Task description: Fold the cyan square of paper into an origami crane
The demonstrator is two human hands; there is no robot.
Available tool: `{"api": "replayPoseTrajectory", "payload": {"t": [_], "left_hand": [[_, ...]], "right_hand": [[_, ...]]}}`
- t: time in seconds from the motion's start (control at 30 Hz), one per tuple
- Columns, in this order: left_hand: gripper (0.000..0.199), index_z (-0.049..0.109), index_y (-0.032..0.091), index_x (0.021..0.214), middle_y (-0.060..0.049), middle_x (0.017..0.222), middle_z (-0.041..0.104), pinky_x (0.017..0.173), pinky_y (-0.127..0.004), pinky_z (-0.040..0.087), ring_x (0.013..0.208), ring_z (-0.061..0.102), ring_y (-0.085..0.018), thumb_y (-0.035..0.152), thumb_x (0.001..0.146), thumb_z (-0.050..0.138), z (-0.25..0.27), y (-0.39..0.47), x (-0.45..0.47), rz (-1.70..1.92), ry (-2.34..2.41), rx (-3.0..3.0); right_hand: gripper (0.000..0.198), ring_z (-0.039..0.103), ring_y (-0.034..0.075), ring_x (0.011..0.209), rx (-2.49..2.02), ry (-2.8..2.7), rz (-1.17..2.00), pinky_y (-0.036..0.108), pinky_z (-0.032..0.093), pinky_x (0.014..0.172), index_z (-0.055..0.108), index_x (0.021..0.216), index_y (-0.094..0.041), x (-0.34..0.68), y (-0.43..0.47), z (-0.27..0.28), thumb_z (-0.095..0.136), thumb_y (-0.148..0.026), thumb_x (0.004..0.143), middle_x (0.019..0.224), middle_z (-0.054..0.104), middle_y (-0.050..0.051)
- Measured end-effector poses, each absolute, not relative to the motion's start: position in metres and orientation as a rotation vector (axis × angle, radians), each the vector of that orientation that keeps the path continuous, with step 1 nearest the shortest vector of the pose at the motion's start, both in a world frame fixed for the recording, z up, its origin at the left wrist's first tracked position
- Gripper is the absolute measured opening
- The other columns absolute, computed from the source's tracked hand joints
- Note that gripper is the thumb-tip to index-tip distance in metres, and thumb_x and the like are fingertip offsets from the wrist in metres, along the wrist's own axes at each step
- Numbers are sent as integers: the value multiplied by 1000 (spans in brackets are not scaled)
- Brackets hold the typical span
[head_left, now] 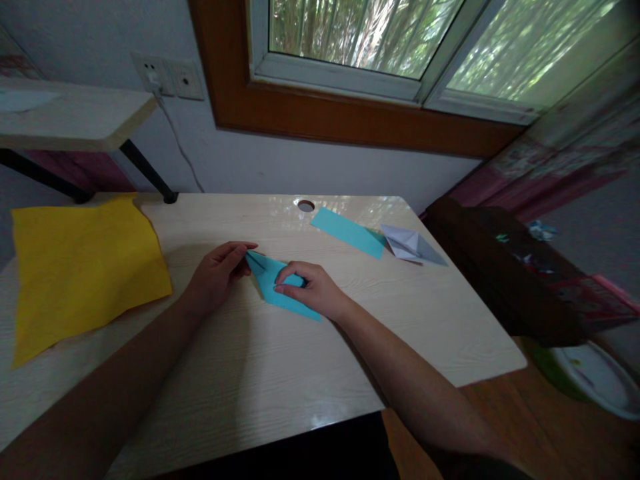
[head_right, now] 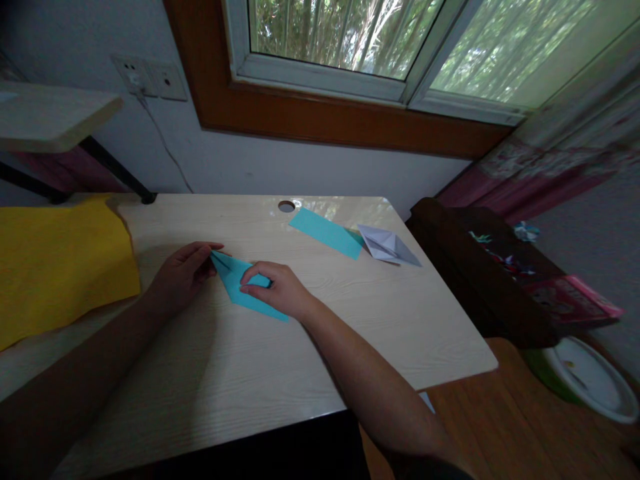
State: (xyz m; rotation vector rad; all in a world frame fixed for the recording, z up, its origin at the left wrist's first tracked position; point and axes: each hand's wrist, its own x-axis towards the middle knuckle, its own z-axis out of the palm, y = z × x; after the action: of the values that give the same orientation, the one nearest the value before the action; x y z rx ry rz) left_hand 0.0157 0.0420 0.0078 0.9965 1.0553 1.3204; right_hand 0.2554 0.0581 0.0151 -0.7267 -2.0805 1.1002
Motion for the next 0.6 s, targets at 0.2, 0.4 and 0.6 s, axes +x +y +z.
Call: {"api": "replayPoseTrajectory", "payload": {"t": [0.2, 0.4, 0.6], "left_hand": [[29, 73, 21, 107, 2, 69, 66, 53, -20, 43, 60, 59, -11, 37, 83, 80, 6, 42, 15, 1308, 1033, 1139], [29, 71, 18, 102, -1, 69, 71, 58, -24, 52, 62, 65, -14, 36, 82, 82, 6, 42, 13, 1255, 1006, 1275], [36, 71, 17, 100, -4, 73, 76, 66, -30, 60, 66, 72, -18, 42, 78, 84, 10, 38, 15, 1133, 1072, 1342]], "right_hand": [[16, 65, 15, 90, -812, -1949, 1315, 28, 50, 82, 70, 97, -21, 261, 59, 19, 77, -31, 86, 99, 71, 1], [31, 63, 17, 99, -832, -1969, 1396, 29, 51, 84, 67, 111, -24, 274, 65, 20, 78, -35, 85, 116, 67, 3], [26, 65, 18, 100, -834, -2089, 1323, 31, 52, 85, 68, 113, -24, 292, 77, 18, 74, -33, 89, 115, 69, 4]]}}
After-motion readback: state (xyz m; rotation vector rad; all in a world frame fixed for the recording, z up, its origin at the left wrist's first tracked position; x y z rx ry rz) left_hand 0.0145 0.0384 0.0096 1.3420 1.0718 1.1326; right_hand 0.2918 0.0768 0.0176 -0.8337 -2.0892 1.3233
